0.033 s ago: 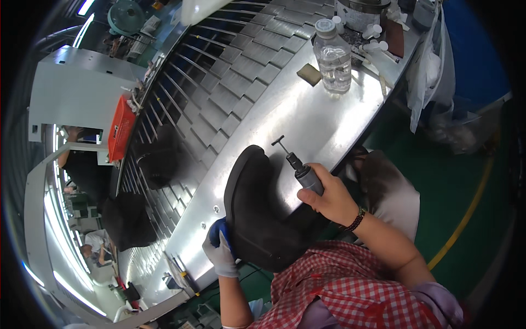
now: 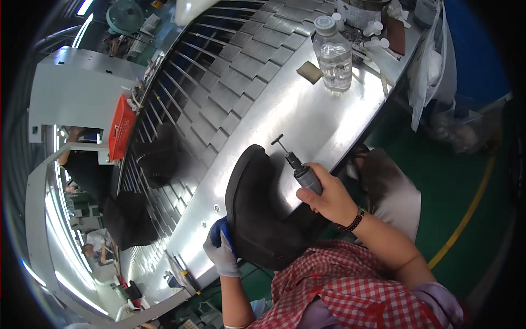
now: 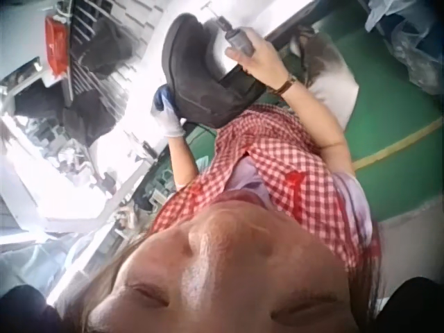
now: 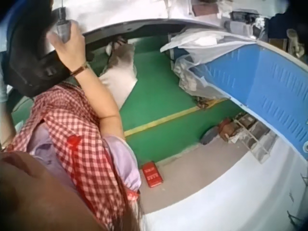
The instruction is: The person uses a yellow-handled tool to scrape and clean the surface of a black suede boot on a metal workbench. They then use a pneumatic rotary tool to buff the boot's surface and edges. The person handles multiple boots, moving them on the bench and rotating them to access different areas for finishing.
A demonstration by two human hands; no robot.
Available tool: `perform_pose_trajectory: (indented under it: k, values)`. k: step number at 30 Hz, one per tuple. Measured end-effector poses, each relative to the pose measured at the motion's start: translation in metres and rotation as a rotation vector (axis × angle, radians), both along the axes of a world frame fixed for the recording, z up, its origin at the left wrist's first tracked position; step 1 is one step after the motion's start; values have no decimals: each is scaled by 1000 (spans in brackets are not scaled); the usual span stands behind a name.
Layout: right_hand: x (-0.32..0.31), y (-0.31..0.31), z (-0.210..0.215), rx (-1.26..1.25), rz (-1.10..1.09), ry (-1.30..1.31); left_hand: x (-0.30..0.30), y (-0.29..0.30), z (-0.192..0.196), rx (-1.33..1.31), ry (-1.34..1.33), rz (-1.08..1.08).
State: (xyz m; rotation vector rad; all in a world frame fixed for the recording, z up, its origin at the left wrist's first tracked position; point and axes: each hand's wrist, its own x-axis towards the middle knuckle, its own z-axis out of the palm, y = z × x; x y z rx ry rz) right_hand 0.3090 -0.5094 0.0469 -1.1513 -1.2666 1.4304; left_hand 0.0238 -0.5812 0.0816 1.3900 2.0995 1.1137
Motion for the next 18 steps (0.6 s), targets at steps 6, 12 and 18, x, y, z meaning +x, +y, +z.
perform_pose_trajectory:
  k: [6,12,18]
  values:
    - [-6,2,2,-69,56,38,4,2,2,-13,-49,55]
    - [-10,4,3,-54,67,20,2,1,1,-12,-31,42]
    - [-22,5,-2,95,-2,-64,0,1,3,5,-62,33]
